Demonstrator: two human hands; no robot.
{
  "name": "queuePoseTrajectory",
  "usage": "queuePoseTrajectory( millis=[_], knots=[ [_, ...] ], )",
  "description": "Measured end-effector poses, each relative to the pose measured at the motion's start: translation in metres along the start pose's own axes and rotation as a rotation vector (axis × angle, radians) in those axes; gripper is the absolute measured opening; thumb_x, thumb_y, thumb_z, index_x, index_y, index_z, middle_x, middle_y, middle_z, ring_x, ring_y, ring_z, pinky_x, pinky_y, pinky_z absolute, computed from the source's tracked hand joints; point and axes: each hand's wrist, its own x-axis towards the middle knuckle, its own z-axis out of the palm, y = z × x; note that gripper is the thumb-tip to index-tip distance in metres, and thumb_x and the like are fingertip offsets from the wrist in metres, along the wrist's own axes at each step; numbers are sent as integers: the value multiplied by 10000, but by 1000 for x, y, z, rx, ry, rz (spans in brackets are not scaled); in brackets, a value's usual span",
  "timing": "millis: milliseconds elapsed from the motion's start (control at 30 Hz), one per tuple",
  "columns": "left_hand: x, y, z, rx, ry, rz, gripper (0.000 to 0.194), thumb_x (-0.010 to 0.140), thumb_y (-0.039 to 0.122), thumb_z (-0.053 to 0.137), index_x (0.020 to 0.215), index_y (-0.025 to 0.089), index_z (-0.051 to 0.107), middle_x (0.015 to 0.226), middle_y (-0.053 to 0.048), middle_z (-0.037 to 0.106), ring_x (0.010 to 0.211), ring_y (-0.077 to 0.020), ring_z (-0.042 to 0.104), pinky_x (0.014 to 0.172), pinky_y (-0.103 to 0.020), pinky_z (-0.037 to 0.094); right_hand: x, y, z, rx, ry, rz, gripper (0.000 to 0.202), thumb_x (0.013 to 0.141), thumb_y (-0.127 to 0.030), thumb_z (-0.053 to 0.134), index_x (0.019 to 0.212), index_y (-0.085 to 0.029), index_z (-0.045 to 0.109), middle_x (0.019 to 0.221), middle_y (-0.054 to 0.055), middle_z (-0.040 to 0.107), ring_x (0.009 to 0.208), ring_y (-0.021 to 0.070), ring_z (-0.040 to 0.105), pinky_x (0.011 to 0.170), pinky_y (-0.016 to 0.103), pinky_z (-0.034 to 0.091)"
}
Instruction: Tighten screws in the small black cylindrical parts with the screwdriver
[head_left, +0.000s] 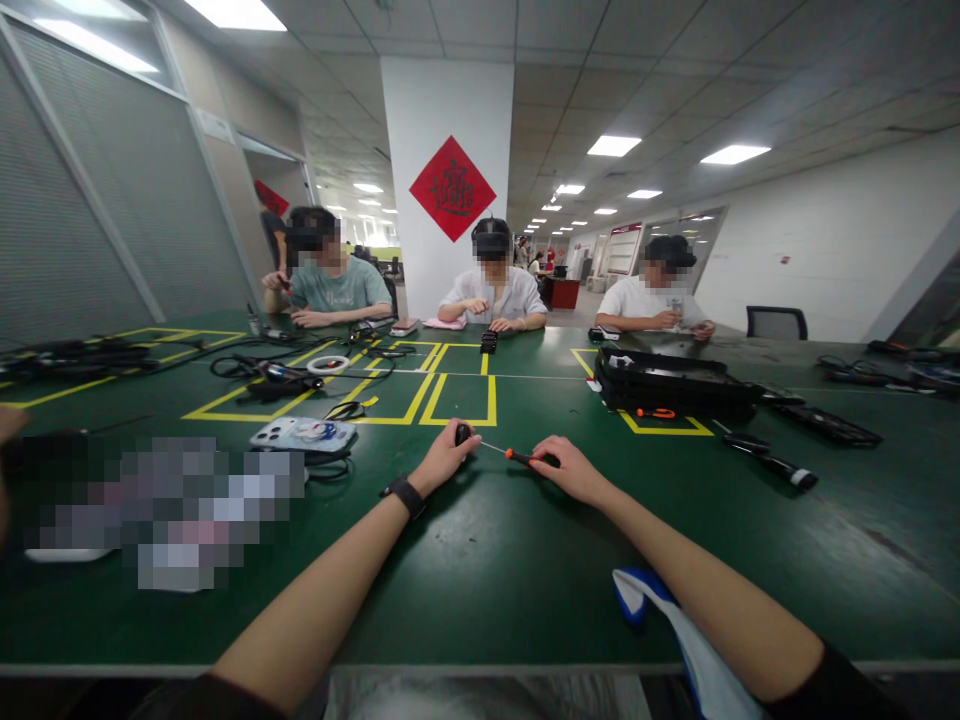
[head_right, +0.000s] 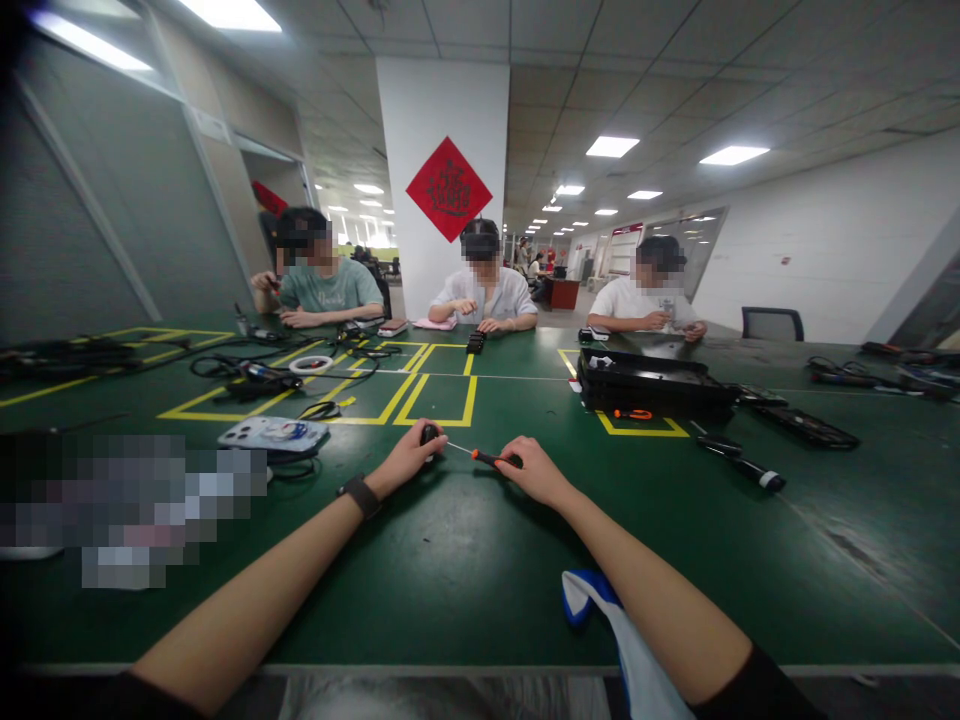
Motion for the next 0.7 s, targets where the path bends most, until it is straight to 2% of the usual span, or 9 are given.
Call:
queuePoseTrajectory(
  millis=[100, 200, 333, 433, 533, 700],
  knots=[
    [1, -2, 0, 2, -6, 2, 340, 733, 468, 499, 907, 177, 480, 667, 25, 536, 608, -118, 505, 600, -254, 400, 0, 0, 2, 12, 10, 22, 224, 699, -320, 629, 856, -167, 579, 857, 38, 563, 802, 166, 500, 731, 303, 399],
    [2, -4, 1, 29, 14, 21, 342, 719, 465, 523, 899, 177, 483, 704, 24, 535, 613, -111, 500, 606, -251, 399, -1, -2, 2, 21, -11, 16, 271, 683, -325, 644, 887, -169, 556, 863, 30, 559, 782, 158, 497, 708, 288, 402],
    [2, -6, 0, 57, 27, 48, 326, 714, 449, 536, 887, 176, 493, 754, 15, 536, 648, -109, 497, 629, -250, 401, -1, -4, -1, 7, -32, -9, 238, 766, -343, 556, 933, -174, 575, 901, 52, 556, 839, 171, 491, 756, 308, 394],
    [3, -6, 0, 64, 21, 51, 326, 716, 450, 534, 887, 176, 495, 764, 13, 534, 657, -110, 492, 630, -249, 400, -1, -3, -3, -5, -32, -16, 197, 823, -315, 474, 857, -171, 605, 869, 58, 557, 850, 172, 490, 782, 319, 384],
    [2, -6, 0, 63, 23, 52, 337, 712, 460, 537, 889, 177, 493, 768, 14, 532, 658, -108, 490, 629, -248, 400, -1, -2, -2, -9, -14, -14, 158, 779, -304, 535, 829, -167, 597, 854, 50, 553, 831, 169, 491, 762, 310, 387],
    [2, -6, 0, 63, 34, 41, 351, 709, 477, 537, 893, 182, 491, 751, 20, 525, 639, -106, 488, 614, -244, 398, -3, -4, 2, 14, 4, 36, 237, 688, -304, 630, 869, -172, 552, 850, 25, 552, 776, 154, 498, 698, 282, 394]
  ],
)
